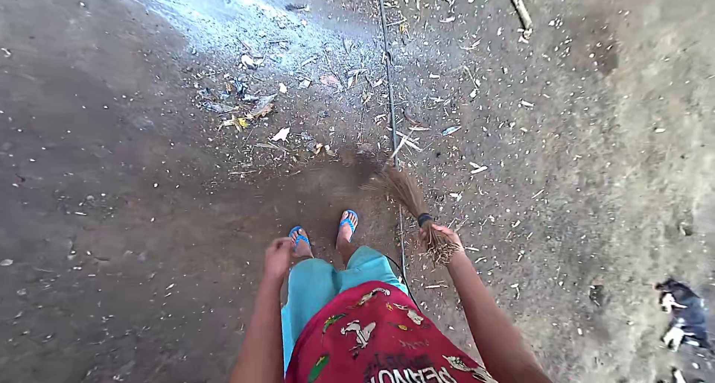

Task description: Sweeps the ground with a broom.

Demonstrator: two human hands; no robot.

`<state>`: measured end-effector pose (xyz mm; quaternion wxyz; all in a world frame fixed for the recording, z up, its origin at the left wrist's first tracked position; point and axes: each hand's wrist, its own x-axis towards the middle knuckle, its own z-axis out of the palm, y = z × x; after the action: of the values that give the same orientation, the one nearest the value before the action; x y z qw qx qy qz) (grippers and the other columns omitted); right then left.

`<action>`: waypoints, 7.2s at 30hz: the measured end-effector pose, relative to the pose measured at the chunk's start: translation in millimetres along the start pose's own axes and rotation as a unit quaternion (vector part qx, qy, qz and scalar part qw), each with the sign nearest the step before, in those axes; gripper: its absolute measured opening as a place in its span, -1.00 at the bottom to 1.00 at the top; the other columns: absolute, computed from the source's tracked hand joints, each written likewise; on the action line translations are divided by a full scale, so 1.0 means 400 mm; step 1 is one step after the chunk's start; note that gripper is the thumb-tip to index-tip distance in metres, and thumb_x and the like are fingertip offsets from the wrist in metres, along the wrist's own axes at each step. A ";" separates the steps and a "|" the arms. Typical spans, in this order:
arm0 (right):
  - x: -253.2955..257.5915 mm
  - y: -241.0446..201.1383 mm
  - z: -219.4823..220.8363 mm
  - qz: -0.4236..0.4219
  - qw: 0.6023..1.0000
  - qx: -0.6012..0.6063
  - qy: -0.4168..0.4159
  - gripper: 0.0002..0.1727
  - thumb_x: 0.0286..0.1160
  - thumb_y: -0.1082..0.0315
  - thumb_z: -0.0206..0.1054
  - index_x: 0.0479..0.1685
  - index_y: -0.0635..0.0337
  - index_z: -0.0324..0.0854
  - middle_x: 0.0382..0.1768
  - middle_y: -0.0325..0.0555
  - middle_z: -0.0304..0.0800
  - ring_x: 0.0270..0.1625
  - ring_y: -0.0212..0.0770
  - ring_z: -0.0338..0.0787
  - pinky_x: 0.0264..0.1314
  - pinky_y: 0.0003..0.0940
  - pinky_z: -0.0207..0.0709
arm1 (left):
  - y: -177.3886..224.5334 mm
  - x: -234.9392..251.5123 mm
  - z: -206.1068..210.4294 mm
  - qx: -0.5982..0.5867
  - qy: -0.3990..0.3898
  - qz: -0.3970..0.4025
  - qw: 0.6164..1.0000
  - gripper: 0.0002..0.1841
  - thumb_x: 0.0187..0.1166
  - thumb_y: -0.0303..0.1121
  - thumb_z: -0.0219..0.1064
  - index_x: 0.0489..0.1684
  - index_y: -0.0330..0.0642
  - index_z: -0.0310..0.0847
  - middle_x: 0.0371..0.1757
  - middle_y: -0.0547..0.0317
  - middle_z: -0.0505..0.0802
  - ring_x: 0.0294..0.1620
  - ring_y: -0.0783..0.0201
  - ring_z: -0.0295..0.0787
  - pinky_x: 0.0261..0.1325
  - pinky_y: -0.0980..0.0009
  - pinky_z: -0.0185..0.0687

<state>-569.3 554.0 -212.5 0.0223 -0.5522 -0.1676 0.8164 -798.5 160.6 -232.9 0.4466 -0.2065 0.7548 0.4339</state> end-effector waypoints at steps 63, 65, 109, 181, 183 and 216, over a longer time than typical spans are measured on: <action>0.069 0.777 0.846 0.169 0.845 -0.505 -0.054 -0.26 0.19 0.22 0.65 0.37 0.47 0.53 0.39 0.30 0.62 0.45 0.12 0.61 0.51 0.13 0.43 | -0.227 -0.048 -0.518 0.068 0.033 -0.082 0.994 -0.55 0.94 -0.23 -0.15 0.49 -0.37 0.44 0.22 -0.22 0.79 -0.04 0.03 0.78 -0.09 0.10 0.63; 0.073 0.705 0.732 0.132 0.907 -0.399 -0.007 -0.33 0.25 0.26 0.60 0.38 0.41 0.55 0.30 0.25 0.68 0.32 0.06 0.69 0.43 0.06 0.52 | -0.246 -0.049 -0.516 0.074 0.029 -0.099 0.992 -0.56 0.94 -0.24 -0.14 0.50 -0.37 0.43 0.24 -0.23 0.79 -0.01 0.01 0.78 -0.05 0.07 0.63; 0.031 0.360 0.466 -0.100 0.889 -0.207 0.396 -0.09 0.25 0.20 0.63 0.66 0.26 0.28 0.35 0.38 0.62 0.40 0.30 0.64 0.37 0.29 0.49 | -0.153 0.038 -0.412 0.078 0.005 -0.029 0.997 -0.55 0.94 -0.22 -0.14 0.52 -0.37 0.41 0.26 -0.26 0.77 0.00 -0.03 0.76 -0.04 0.02 0.60; 0.046 -0.101 0.358 -0.147 0.864 -0.148 0.458 -0.04 0.31 0.15 0.57 0.69 0.35 0.13 0.32 0.40 0.63 0.36 0.30 0.67 0.36 0.28 0.52 | 0.261 0.103 -0.221 0.142 0.052 -0.060 0.987 -0.55 0.92 -0.20 -0.07 0.49 -0.39 0.44 0.25 -0.24 0.78 0.08 -0.05 0.75 0.07 -0.05 0.59; 0.058 -0.062 0.386 -0.159 0.890 -0.148 0.400 0.00 0.38 0.18 0.54 0.76 0.33 -0.01 0.32 0.38 0.61 0.33 0.23 0.69 0.36 0.19 0.56 | 0.248 0.095 -0.194 0.135 0.056 -0.076 0.986 -0.54 0.92 -0.20 -0.07 0.48 -0.41 0.46 0.27 -0.26 0.77 0.11 -0.07 0.74 0.10 -0.06 0.58; 0.121 -0.064 0.455 -0.294 0.925 0.224 0.091 -0.75 0.67 0.12 0.01 -0.04 0.09 0.44 -0.27 -0.07 0.71 -0.22 -0.13 0.77 -0.14 -0.01 0.72 | 0.163 0.167 -0.287 0.073 0.022 -0.072 0.995 -0.56 0.92 -0.20 -0.06 0.41 -0.38 0.53 0.18 -0.25 0.80 -0.02 -0.04 0.75 0.03 -0.04 0.61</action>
<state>-757.5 543.5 -187.5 0.3999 -0.5302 -0.1321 0.7359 -935.4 104.2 -233.5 0.4738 -0.2366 0.7772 0.3399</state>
